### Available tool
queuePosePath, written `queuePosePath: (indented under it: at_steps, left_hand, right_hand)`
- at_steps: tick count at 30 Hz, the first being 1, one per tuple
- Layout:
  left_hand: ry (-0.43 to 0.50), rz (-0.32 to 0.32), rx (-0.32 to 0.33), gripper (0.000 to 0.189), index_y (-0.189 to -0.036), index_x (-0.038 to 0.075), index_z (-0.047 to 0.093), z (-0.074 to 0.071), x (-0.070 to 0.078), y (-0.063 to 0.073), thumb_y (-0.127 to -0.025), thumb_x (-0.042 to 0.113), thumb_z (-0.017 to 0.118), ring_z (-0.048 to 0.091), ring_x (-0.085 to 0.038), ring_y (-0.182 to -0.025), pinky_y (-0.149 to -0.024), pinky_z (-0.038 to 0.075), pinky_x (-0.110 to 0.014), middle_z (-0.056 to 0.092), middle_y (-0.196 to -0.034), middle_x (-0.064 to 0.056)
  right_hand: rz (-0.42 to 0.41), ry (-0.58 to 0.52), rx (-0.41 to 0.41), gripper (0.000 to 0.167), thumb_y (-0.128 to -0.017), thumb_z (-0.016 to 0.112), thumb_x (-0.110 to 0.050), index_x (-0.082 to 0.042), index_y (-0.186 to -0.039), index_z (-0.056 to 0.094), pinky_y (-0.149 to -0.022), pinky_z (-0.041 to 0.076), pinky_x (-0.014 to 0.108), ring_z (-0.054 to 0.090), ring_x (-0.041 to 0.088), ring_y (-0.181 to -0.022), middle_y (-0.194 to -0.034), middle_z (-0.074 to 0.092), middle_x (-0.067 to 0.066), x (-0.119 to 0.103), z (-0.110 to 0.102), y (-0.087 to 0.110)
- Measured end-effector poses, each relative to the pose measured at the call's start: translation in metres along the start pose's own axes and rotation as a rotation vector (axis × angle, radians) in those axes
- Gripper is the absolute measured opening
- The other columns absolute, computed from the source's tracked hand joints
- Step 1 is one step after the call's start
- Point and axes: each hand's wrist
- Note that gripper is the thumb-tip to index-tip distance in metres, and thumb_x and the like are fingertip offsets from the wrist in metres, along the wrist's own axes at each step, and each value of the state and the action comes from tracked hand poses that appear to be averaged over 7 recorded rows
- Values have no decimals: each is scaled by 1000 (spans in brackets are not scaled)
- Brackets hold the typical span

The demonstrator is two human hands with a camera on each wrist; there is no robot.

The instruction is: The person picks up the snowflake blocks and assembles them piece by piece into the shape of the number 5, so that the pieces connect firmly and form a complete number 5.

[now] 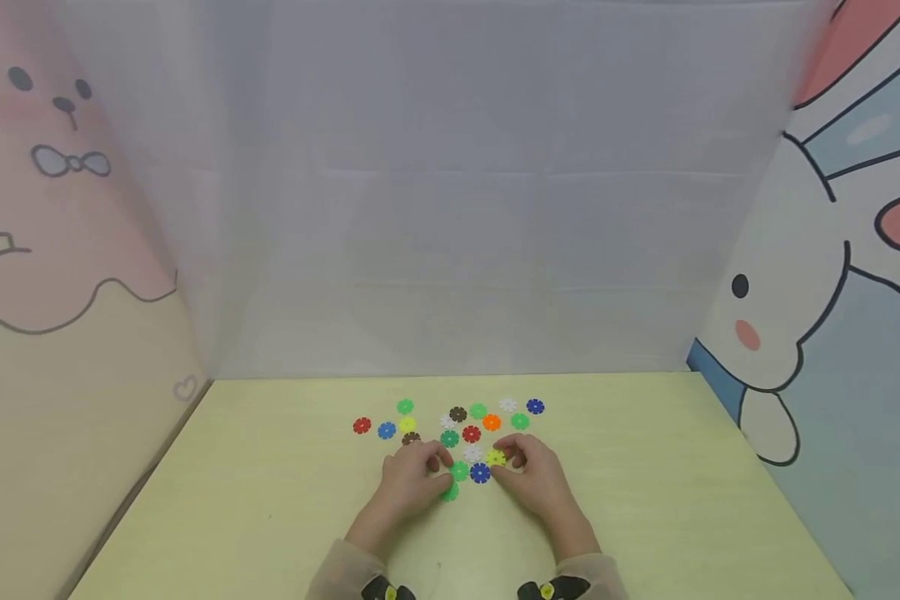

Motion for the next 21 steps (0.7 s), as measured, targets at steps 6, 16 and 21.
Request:
queuePosePath:
  at_steps: [6,16,21]
  left_hand:
    - [-43,-6,-1,27,-118,20,77,1,3,-1,-93,28,81,49,-16,-84,-81,33,-44,55,-86,6]
    - [-45,-3,-58,21,-108,26,73,0,7,0,-92,31,87,50,-17,-88,-84,34,-48,57,-90,7]
    - [74,-14,-81,21,-106,22,65,-8,0,0,-97,24,84,53,-16,-85,-85,36,-45,60,-91,7]
  right_hand:
    - [-12,1,-2,32,-89,91,-15,-14,-118,77,-81,52,29,59,15,-91,-101,68,-3,1,-1,0]
    - [-4,-82,35,25,-92,87,-9,-13,-115,79,-78,57,26,67,15,-86,-96,74,-2,-3,-2,2]
    - [43,-164,49,20,-96,85,-14,-10,-116,81,-80,58,24,70,15,-89,-99,76,1,-7,0,1]
Point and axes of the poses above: each hand's wrist, its own y-axis away from the middle knuckle, its own z-axis out of the palm, x = y × z
